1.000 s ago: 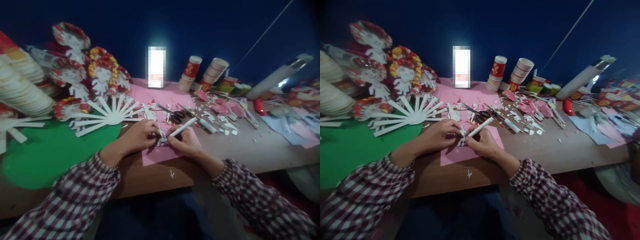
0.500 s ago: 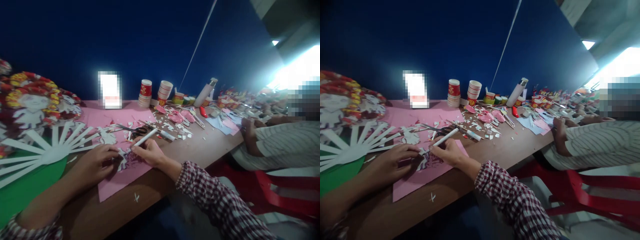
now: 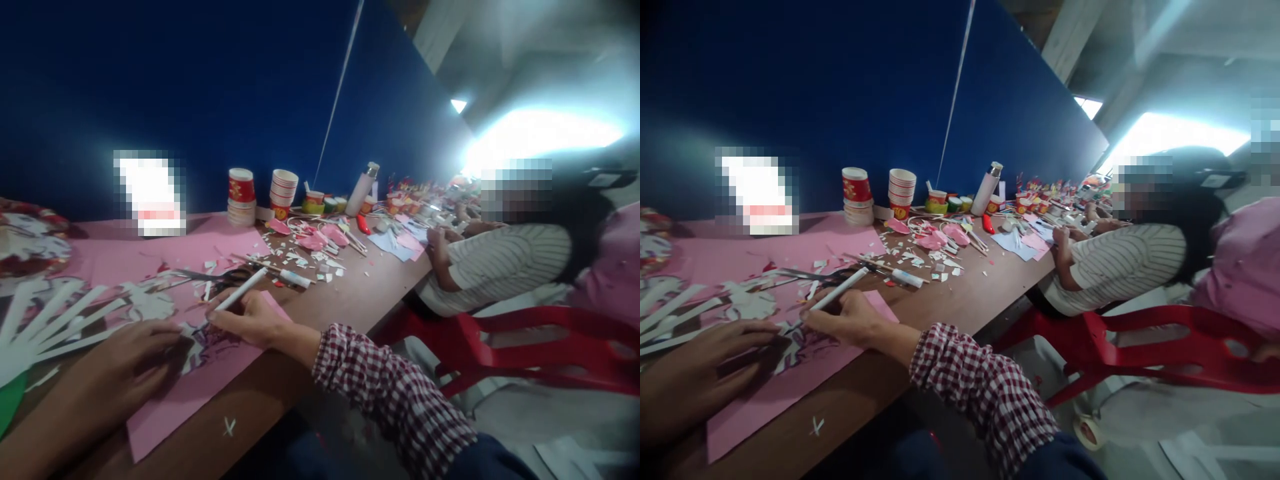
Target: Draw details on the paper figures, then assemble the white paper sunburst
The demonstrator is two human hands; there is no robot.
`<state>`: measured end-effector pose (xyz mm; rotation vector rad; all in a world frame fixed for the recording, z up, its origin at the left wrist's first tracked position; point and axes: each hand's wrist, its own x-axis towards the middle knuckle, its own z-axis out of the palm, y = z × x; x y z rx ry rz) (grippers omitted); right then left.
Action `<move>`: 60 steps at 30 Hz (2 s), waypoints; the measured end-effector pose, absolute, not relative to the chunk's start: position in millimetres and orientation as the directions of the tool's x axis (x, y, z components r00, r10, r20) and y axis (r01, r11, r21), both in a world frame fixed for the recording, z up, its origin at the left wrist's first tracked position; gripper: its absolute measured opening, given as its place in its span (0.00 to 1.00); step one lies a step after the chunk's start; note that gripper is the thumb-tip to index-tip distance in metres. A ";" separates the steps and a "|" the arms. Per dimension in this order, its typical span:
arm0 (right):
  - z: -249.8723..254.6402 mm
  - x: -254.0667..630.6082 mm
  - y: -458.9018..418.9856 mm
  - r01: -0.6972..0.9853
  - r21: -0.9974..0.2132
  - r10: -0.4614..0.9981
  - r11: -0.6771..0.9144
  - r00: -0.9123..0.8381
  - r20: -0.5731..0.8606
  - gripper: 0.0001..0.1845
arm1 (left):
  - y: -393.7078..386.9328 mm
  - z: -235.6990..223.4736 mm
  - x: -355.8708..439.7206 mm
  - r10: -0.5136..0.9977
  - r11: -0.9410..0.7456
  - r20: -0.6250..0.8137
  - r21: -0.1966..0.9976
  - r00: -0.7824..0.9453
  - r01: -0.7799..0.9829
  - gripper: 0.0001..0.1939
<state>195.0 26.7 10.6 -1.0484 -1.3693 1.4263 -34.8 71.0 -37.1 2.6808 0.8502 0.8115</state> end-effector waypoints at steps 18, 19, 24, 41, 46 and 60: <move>33.9 200.3 29.6 0.124 -0.972 0.946 0.200 -0.282 0.159 0.10 | 49.6 -6.9 -22.6 0.678 -0.712 0.298 0.496 0.672 0.498 0.10; 31.7 197.4 31.7 0.146 -0.963 0.946 0.228 -0.267 0.184 0.09 | 49.0 -6.3 -22.9 0.677 -0.712 0.304 0.502 0.670 0.491 0.10; 11.7 182.6 27.8 0.222 -0.955 0.953 0.196 -0.274 0.132 0.07 | 46.8 -3.6 -23.6 0.676 -0.717 0.322 0.497 0.663 0.489 0.09; -2.9 179.5 23.5 0.355 -0.905 0.938 0.233 -0.328 0.113 0.03 | 51.3 -9.2 -29.1 0.638 -0.738 0.303 0.503 0.708 0.450 0.12; 12.0 178.7 22.9 0.399 -0.895 0.962 0.199 -0.255 0.100 0.04 | 52.0 -8.5 -28.7 0.625 -0.747 0.297 0.496 0.722 0.443 0.14; -4.5 180.0 24.0 0.397 -0.869 0.912 0.295 -0.390 0.131 0.02 | 51.9 -8.9 -29.9 0.638 -0.736 0.283 0.500 0.716 0.457 0.10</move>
